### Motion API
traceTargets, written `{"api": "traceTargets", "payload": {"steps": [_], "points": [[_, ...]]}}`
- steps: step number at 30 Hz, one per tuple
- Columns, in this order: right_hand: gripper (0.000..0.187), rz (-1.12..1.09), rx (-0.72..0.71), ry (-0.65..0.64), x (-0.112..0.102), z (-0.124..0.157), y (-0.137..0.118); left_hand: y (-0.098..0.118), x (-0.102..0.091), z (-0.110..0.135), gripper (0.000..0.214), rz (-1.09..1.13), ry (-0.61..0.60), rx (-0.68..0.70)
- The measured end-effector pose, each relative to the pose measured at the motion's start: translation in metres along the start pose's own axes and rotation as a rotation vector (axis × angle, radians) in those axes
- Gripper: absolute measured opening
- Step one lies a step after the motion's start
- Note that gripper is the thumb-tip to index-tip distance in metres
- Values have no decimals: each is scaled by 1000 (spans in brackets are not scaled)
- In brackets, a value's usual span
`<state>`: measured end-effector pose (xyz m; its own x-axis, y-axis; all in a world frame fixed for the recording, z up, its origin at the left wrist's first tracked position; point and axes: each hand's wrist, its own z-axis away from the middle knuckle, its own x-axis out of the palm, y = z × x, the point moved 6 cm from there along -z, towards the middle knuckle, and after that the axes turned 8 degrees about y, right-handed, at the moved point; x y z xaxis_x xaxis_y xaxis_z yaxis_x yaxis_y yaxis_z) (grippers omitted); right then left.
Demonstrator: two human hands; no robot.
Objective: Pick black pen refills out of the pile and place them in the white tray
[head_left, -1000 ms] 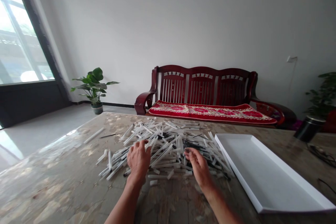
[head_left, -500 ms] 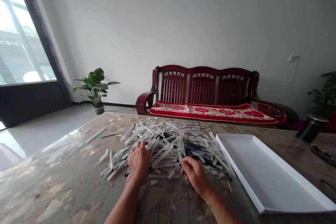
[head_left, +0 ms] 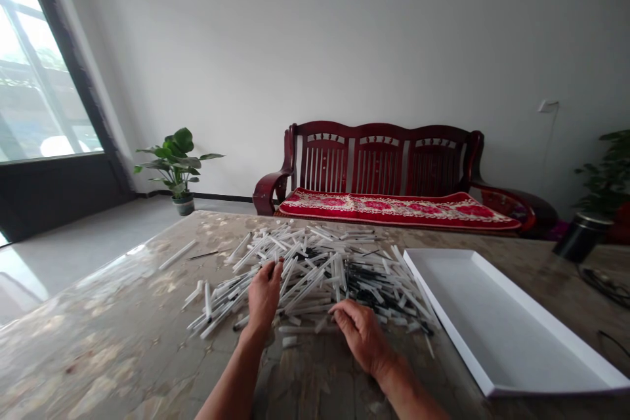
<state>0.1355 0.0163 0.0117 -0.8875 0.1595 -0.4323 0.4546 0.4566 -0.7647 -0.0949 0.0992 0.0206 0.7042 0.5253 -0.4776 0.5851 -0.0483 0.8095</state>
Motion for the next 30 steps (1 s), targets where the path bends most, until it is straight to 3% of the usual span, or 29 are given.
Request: {"api": "traceTargets", "payload": {"steps": [2, 5, 7, 9, 14, 17, 19, 22, 26, 30], "points": [[50, -76, 88, 13, 0, 1, 6, -2, 2, -1, 37, 56, 8, -19], [58, -291, 283, -67, 8, 3, 14, -4, -1, -3, 45, 185, 40, -71], [61, -423, 394, -187, 14, 4, 14, -3, -13, -5, 46, 178, 101, -72], [61, -501, 480, -356, 17, 5, 10, 0, -30, -7, 41, 0, 146, -52], [57, -601, 614, -896, 3, 18, -8, -5, -56, -8, 35, -488, -133, -111], [53, -553, 669, -1198, -2, 35, -9, -11, -55, -4, 26, -608, -315, -48], [47, -469, 728, -1279, 2, 45, -2, -15, -48, -1, 20, -664, -425, -2], [42, -392, 747, -1096, 12, 41, 11, -19, -38, 4, 22, -714, -515, 55], [45, -437, 448, -682, 13, 14, 4, -16, -30, 9, 36, -714, -553, 134], [31, -369, 280, -564, 17, 8, -4, -15, -29, 11, 41, -683, -538, 157]]}}
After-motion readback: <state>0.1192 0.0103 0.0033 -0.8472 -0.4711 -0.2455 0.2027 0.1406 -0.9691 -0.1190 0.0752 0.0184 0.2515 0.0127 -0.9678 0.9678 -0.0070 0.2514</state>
